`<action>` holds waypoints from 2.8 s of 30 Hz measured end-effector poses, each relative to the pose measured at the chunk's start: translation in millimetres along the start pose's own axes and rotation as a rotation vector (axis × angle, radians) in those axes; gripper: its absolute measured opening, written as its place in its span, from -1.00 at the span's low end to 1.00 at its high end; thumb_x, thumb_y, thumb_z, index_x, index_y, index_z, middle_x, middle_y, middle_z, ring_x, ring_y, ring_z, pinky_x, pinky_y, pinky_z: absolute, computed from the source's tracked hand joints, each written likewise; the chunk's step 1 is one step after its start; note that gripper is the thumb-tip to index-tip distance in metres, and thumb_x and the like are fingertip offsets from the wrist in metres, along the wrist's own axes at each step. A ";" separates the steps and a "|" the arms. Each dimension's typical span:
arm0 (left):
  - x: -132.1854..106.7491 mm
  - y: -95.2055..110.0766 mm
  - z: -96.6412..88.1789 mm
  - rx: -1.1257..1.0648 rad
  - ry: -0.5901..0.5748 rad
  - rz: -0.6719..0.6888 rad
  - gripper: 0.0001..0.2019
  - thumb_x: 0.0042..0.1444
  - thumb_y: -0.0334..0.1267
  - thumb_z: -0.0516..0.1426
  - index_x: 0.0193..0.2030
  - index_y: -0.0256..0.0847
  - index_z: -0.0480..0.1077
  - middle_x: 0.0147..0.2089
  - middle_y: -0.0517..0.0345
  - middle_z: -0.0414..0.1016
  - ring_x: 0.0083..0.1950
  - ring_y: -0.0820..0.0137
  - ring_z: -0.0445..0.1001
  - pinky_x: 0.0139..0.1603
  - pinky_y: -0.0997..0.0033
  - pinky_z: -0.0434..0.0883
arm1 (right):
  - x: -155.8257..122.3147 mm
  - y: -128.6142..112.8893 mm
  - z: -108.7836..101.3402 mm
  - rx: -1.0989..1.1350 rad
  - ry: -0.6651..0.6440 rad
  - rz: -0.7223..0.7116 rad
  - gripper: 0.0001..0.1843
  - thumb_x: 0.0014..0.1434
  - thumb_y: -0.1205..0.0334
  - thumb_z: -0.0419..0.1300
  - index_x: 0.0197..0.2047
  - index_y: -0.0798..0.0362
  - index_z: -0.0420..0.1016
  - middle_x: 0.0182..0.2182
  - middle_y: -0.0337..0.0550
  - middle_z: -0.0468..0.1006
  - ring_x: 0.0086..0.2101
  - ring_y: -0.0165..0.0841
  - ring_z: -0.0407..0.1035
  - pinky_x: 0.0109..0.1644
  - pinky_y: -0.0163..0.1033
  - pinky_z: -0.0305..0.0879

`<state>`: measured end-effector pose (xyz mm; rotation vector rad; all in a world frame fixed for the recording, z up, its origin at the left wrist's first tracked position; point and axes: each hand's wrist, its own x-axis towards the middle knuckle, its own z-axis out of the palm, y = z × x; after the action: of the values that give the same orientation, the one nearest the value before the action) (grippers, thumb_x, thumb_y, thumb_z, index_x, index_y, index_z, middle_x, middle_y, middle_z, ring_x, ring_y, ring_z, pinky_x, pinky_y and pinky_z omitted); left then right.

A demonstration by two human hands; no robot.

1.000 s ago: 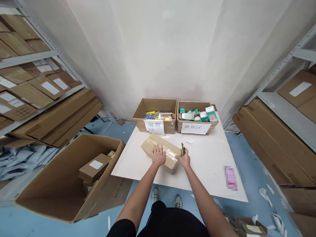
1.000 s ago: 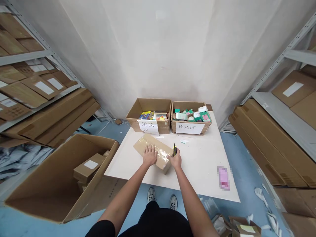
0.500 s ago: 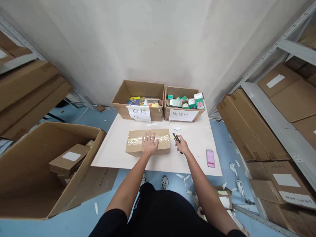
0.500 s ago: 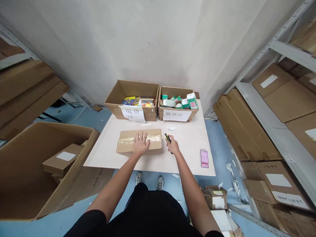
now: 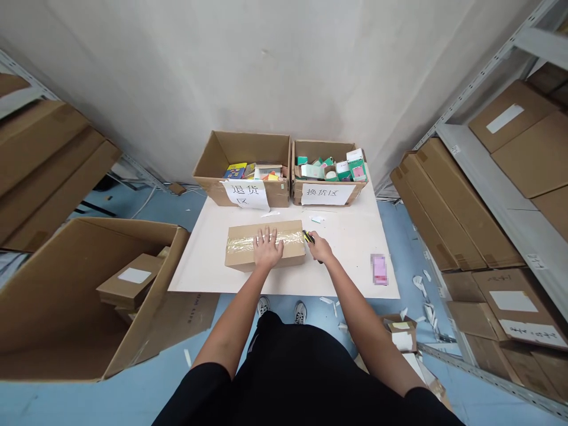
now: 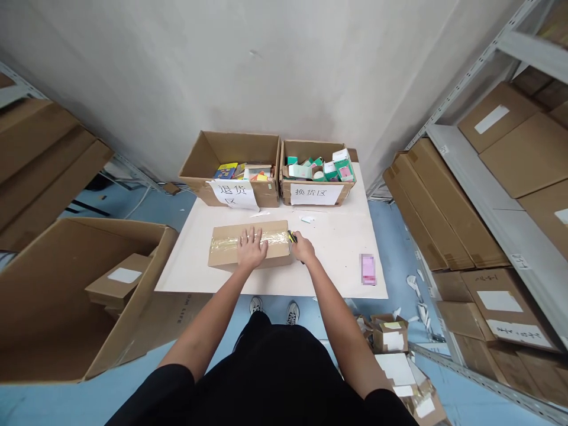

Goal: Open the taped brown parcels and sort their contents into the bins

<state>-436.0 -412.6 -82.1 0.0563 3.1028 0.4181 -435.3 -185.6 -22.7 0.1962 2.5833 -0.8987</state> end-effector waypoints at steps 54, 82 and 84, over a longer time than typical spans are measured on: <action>13.0 -67.7 -29.8 0.084 -0.076 0.148 -0.41 0.46 -0.03 -0.22 0.53 -0.06 0.19 0.60 0.13 0.09 0.61 0.09 -0.04 0.55 -0.07 0.00 | -6.1 -37.9 141.1 0.159 0.498 -0.163 -0.30 0.33 -0.10 0.26 0.47 -0.21 0.27 0.51 -0.08 0.08 0.47 0.07 -0.16 0.47 0.26 -0.08; 74.3 -121.8 -66.5 0.199 -0.224 0.081 -0.20 0.39 0.18 -0.10 0.54 -0.43 0.10 0.23 -0.46 0.44 0.21 -0.10 0.38 0.25 -0.02 0.26 | 79.6 -81.2 105.0 0.393 0.524 0.357 0.32 0.02 -0.07 0.48 0.60 0.03 -0.23 0.43 0.29 0.13 0.18 0.02 0.38 0.18 0.01 0.32; 72.5 -120.0 -66.2 0.204 -0.235 0.099 -0.17 0.39 0.17 -0.10 0.51 -0.57 0.11 0.13 -0.53 0.48 0.10 -0.09 0.44 0.14 -0.01 0.34 | 74.8 -92.2 124.9 0.404 0.618 0.363 0.17 0.16 -0.05 0.37 0.61 0.05 -0.21 0.50 0.30 -0.04 0.23 0.05 0.33 0.24 0.03 0.28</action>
<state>-513.6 -543.1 -50.4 0.2425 2.9048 0.0864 -487.1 -335.3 -90.6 1.1789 2.7005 -1.3650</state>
